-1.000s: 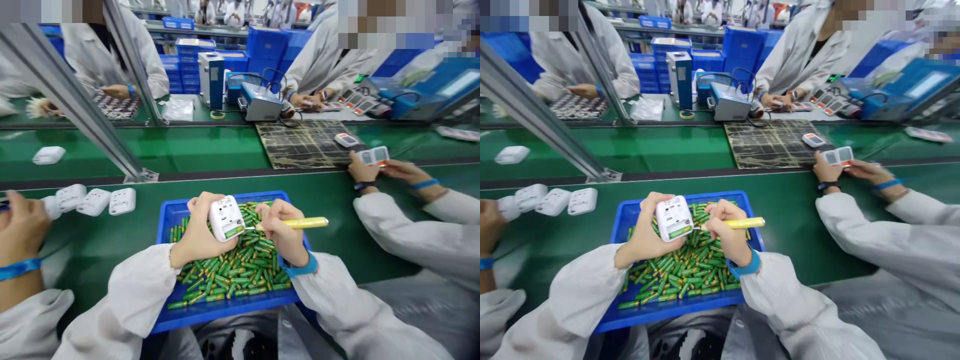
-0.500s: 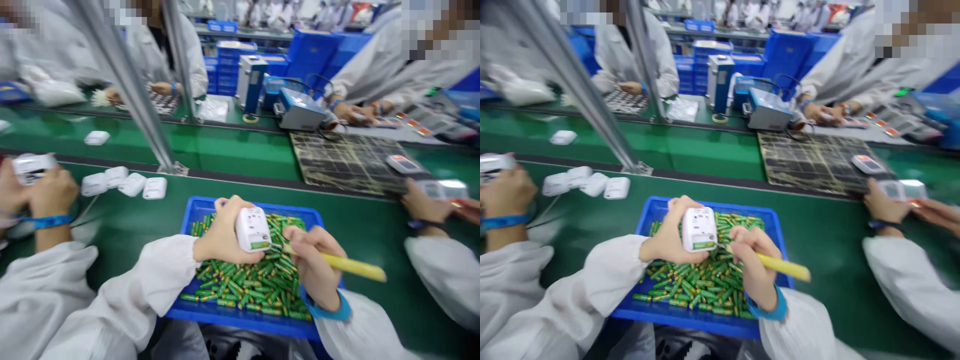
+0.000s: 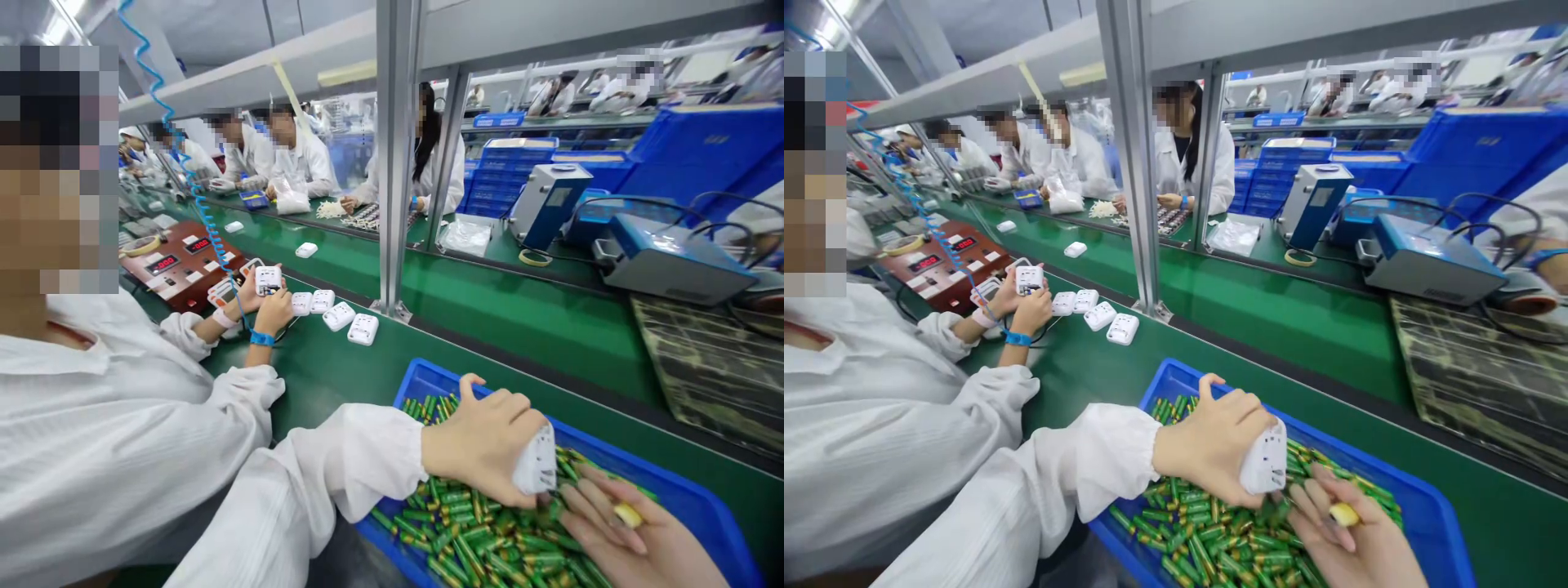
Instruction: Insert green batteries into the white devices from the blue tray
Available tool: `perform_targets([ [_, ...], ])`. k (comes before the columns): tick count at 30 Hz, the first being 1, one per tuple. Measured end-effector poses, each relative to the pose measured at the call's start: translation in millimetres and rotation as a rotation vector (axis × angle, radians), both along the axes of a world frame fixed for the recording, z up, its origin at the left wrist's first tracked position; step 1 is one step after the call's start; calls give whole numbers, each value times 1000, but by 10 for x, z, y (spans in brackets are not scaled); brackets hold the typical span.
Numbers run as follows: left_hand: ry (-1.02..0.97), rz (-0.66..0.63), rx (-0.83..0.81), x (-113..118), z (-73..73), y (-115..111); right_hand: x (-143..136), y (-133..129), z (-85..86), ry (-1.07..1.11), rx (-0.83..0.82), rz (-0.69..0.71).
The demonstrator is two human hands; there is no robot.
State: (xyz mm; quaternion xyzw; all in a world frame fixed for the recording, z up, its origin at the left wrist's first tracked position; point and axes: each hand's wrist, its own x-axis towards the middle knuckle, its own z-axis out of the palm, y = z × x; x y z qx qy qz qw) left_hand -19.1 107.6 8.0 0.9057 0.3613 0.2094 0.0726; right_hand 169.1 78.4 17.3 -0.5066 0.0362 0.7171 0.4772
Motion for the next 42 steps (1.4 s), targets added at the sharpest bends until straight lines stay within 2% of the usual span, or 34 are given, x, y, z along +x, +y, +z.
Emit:
perform_targets([
  [5, 118, 67, 140, -165, 136, 167, 138, 90, 53, 78, -42, -108],
  [7, 100, 158, 127, -294, 243, 318, 142, 109, 71, 102, -80, -116],
  [9, 65, 320, 92, -491, 365, 506, 115, 108, 85, 113, -97, -115],
  [11, 54, 518, 0, -753, 467, 705, 84, 93, 91, 113, -82, -92],
  [13, 104, 670, -179, -1039, 507, 887, 75, 78, 79, 113, -51, -65],
  [15, 153, 698, -308, -1286, 462, 1032, 94, 70, 45, 116, -19, -43],
  [17, 193, 656, -394, -1441, 347, 1131, 128, 71, -6, 111, 19, -18],
  [21, 257, 550, -495, -1461, 84, 1228, 159, 87, -86, 87, 68, 21],
  [25, 317, 529, -522, -1384, -11, 1274, 132, 109, -74, 133, 32, -10],
  [30, 439, 594, -573, -1464, -6, 1308, 127, 133, -86, 163, 85, -43],
  [37, 535, 691, -553, -1632, -7, 1292, 129, 134, -120, 217, 61, -55],
  [40, 529, 731, -504, -1605, 69, 1216, 123, 129, -106, 214, 65, -53],
  [42, 507, 726, -450, -1538, 190, 1116, 123, 124, -98, 210, 66, -47],
])
